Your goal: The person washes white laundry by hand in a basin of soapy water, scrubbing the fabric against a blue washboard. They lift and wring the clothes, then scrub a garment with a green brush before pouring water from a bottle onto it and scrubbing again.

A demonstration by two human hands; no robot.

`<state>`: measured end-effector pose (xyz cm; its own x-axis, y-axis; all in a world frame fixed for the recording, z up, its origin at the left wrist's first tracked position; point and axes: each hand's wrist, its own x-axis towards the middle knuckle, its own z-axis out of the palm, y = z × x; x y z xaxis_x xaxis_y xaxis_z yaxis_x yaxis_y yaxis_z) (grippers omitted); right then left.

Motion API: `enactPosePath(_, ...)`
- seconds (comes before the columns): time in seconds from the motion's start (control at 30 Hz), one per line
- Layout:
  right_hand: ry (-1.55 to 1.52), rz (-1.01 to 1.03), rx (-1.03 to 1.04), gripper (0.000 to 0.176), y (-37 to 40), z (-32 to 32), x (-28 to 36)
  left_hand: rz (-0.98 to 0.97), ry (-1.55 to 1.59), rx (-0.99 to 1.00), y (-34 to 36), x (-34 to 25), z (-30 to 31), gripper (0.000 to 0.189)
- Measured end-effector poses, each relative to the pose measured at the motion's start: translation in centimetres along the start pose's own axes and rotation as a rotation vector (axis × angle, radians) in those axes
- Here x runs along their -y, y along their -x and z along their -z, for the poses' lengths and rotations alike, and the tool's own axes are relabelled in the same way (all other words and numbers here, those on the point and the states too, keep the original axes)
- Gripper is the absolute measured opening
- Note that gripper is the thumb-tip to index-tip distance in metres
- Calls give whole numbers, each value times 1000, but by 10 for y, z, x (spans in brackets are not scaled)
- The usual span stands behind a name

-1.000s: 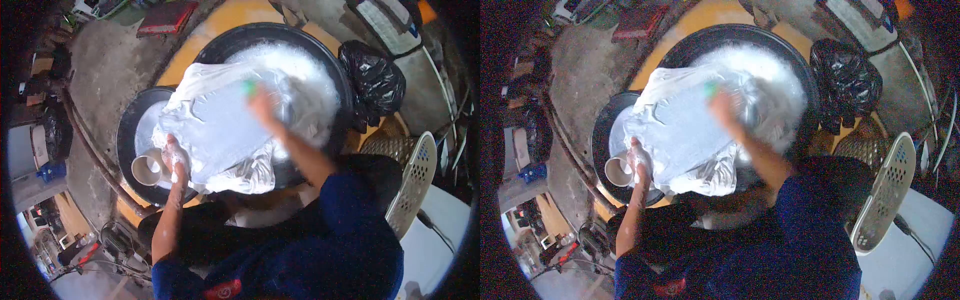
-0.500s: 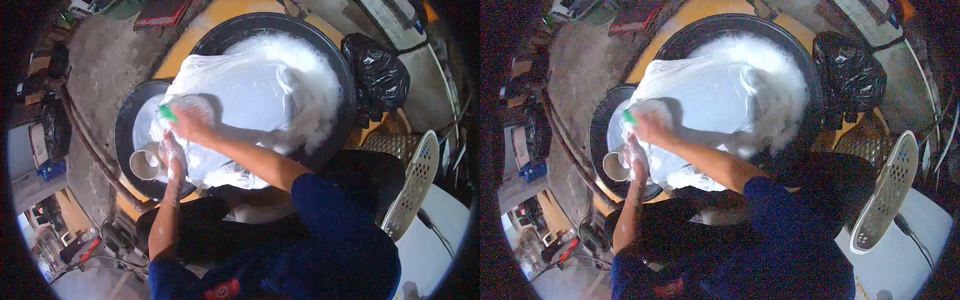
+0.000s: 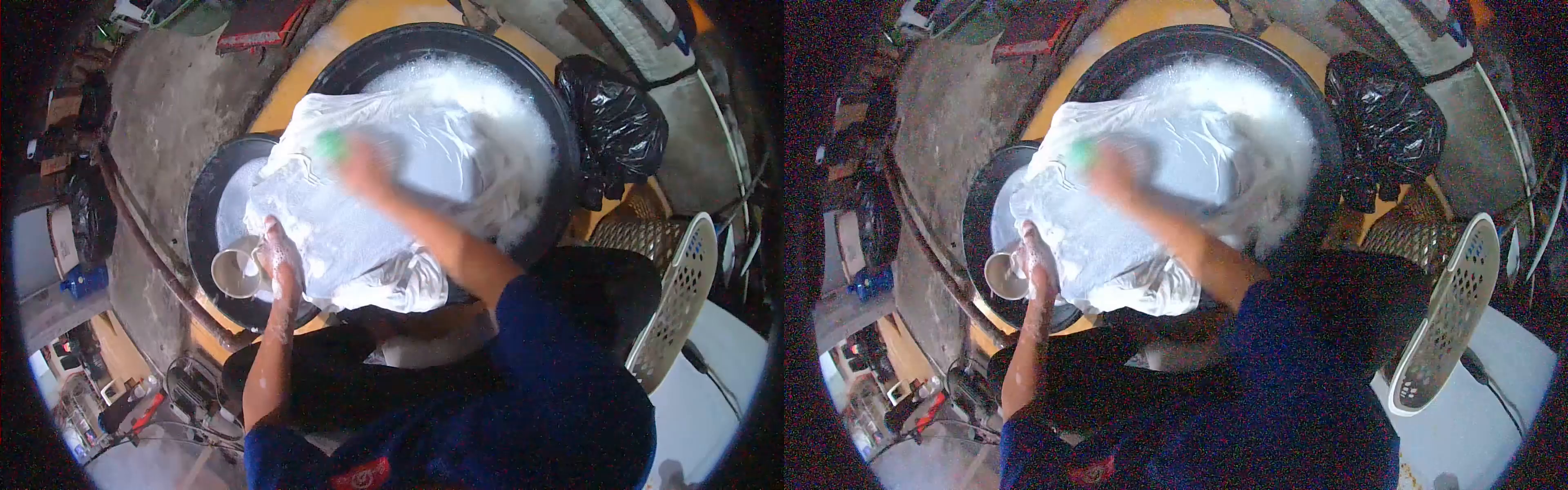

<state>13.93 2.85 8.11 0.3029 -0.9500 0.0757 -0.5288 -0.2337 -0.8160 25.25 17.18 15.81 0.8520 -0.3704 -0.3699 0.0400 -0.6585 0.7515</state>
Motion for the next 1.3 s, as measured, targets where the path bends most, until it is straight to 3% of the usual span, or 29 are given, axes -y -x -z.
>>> enactPosePath(0.03, 197, 129, -222, 40, -24, 18, -67, -58, -36, -49, -3, 1, -3, 55)
enactPosePath(0.1, 164, -109, -155, 36, -46, 90, -115, -178, -114, -146, -12, 14, -7, 54)
enactPosePath(0.13, 189, -83, -154, 34, -46, 86, -120, -288, 31, -117, -18, 20, -8, 54)
enactPosePath(0.17, 225, 6, -187, 33, -39, 63, -117, -220, -14, -89, -21, 28, -5, 53)
enactPosePath(0.2, 251, 149, -217, 31, -25, 32, -93, -157, -49, -65, -17, 18, -2, 53)
enactPosePath(0.27, 51, 156, 91, 30, 31, -33, 26, -152, 66, 23, -9, 17, -1, 51)
enactPosePath(0.33, -245, 182, 306, 33, 36, -36, 53, -180, 153, 71, -11, 15, -1, 48)
enactPosePath(0.37, -231, 178, 153, 33, 38, -39, 29, -137, 73, 45, -12, 16, 1, 47)
enactPosePath(0.4, 84, 190, -267, 31, 20, -28, -19, -154, 120, -8, -11, 15, -4, 46)
enactPosePath(0.43, 306, 175, -267, 29, -6, 22, -63, -177, 73, -23, -9, 10, -7, 46)
enactPosePath(0.47, 41, -125, -117, 28, -21, 85, -85, -195, 16, -39, -3, 7, -4, 46)
enactPosePath(0.53, 167, -40, -92, 28, -21, 63, -89, -270, 48, 1, -8, 7, -3, 46)
enactPosePath(0.6, 295, 39, -72, 29, -15, 27, -86, -203, 95, -21, -6, 5, -6, 45)
enactPosePath(0.63, 530, 254, -121, 29, 7, -21, -35, -165, 121, -37, -3, 2, -7, 44)
enactPosePath(0.67, -61, 106, 183, 32, 28, -48, 27, -258, 208, -46, -4, 16, -6, 45)
enactPosePath(0.7, -321, 298, 195, 16, 38, -75, 66, -359, 300, -54, -13, 33, -9, 45)
enactPosePath(0.73, -236, 193, 310, 27, 28, -52, 69, -468, 401, -59, -16, 33, -12, 45)
enactPosePath(0.77, -149, 74, 429, 39, 21, -20, 60, -353, 305, -24, -17, 36, -8, 46)
enactPosePath(0.8, 113, 242, -290, 34, 13, -51, -16, -244, 220, 8, -14, 24, -4, 47)
enactPosePath(0.83, 283, 194, -228, 31, -4, 0, -56, -134, 133, 37, -11, 15, -1, 48)
enactPosePath(0.87, 136, -253, 62, 31, -19, 65, -71, -161, 47, -5, -8, 13, 1, 49)
enactPosePath(1.0, 202, -8, -104, 26, -4, 44, -57, -215, -71, -64, 0, 2, 0, 51)
enactPosePath(1.03, 398, 182, -113, 28, 20, 4, -14, -211, -41, -49, 1, 1, -1, 52)
enactPosePath(1.07, 354, 183, 239, 35, 36, -49, 24, -308, 316, -1, -12, 26, -7, 46)
enactPosePath(1.1, 285, 186, 161, 35, 40, -49, 14, -398, 671, 82, -25, 52, -13, 40)
enactPosePath(1.17, 140, 204, -4, 34, 36, -53, -17, -427, 504, 99, -40, 60, -9, 37)
enactPosePath(1.23, 229, 243, -250, 31, 19, 24, -38, -277, 325, 89, -44, 52, -4, 36)
enactPosePath(1.27, 228, 1, -147, 28, 12, 68, -76, -155, 234, 77, -41, 45, 0, 37)
enactPosePath(1.3, 164, 23, -135, 30, 11, 67, -77, -187, 205, 27, -32, 30, 0, 38)
